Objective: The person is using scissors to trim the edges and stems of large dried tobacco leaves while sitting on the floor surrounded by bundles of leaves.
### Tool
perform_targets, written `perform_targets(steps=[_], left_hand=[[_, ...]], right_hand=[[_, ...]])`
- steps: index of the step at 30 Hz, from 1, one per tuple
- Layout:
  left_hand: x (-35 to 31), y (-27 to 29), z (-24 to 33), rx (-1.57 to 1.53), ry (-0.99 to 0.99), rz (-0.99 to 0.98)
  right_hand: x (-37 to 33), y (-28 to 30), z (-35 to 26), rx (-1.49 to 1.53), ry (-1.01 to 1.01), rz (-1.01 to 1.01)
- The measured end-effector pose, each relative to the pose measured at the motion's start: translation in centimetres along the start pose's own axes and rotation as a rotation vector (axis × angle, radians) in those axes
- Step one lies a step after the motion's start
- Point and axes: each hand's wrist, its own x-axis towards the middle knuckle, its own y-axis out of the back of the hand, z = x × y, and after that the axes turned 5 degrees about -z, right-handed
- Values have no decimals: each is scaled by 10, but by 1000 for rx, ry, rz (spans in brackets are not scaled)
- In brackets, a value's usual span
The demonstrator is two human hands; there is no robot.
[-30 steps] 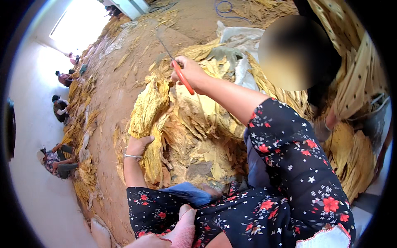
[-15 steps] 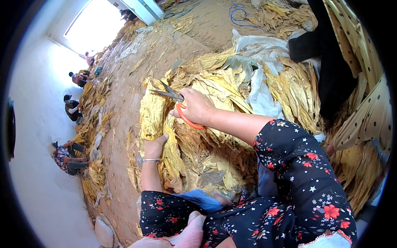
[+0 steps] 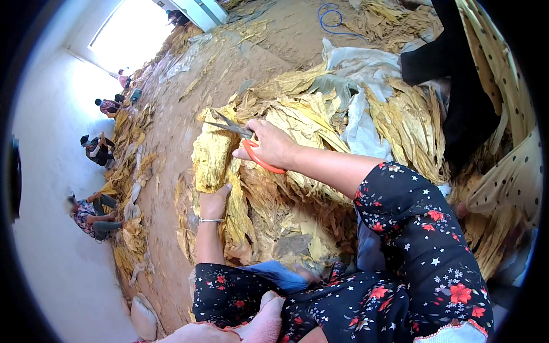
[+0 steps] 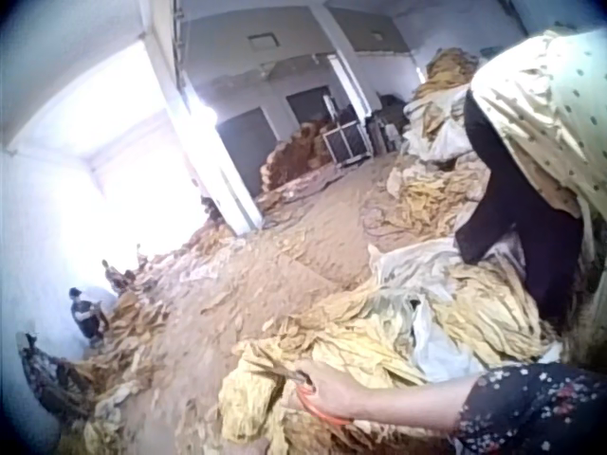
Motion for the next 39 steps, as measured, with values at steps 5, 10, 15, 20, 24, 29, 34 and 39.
perform_targets(steps=[5, 10, 15, 20, 24, 29, 34, 39], left_hand=[[-4, -1, 4, 122, -30, 29], [1, 5, -5, 259, -120, 28], [-4, 8, 0, 425, -152, 129], [-9, 18, 3, 446, -198, 162], [-11, 20, 8, 579, -201, 135], [-8, 18, 14, 608, -220, 104], [-13, 22, 13, 625, -109, 159], [-15, 39, -13, 358, -146, 150]], right_hand=[[2, -5, 1, -79, 4, 31], [-1, -3, -6, 225, 19, 36], [5, -1, -8, 314, -66, 150], [15, 23, 2, 362, -200, 88], [2, 24, -6, 131, -110, -136], [5, 22, 4, 95, -66, -122], [11, 30, 1, 130, -74, 24], [15, 41, 14, 658, -320, 91]])
